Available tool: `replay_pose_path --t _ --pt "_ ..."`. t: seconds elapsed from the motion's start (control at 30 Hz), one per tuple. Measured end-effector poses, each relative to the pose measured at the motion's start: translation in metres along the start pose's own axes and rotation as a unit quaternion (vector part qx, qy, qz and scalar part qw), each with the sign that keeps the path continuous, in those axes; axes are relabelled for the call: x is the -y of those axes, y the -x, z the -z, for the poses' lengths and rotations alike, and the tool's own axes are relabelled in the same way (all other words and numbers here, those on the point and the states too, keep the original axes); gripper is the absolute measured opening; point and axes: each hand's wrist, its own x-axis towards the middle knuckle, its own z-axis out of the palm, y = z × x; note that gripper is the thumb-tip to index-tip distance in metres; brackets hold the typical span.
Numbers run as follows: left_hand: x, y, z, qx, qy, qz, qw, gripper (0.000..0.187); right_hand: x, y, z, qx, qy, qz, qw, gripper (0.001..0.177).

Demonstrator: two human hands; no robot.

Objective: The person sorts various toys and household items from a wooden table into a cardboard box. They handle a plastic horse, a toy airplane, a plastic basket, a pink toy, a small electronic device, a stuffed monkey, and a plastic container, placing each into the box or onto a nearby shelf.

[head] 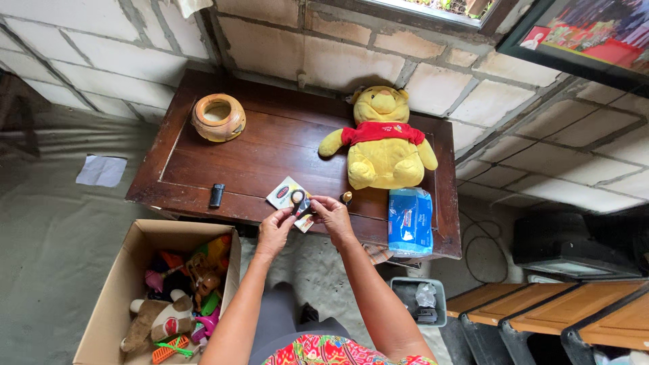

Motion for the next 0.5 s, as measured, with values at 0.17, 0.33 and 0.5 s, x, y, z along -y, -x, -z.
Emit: replay_pose_path --t 0.17,0.33,0.5 --pt "-0.018 0.017 0.011 0.014 -0.143 -0.054 0.988 0.033 -0.004 0.004 -0.007 0.006 0.000 -0.005 1.000 0.028" --pt "-0.025 0.029 0.034 0.017 -0.145 -0.033 0.989 0.034 -0.013 0.017 -0.026 -0.002 0.007 -0.022 1.000 0.027" --pt "-0.027 0.050 0.066 0.020 -0.056 -0.018 0.998 0.031 -0.030 0.036 -0.051 0.003 0.000 -0.020 1.000 0.027"
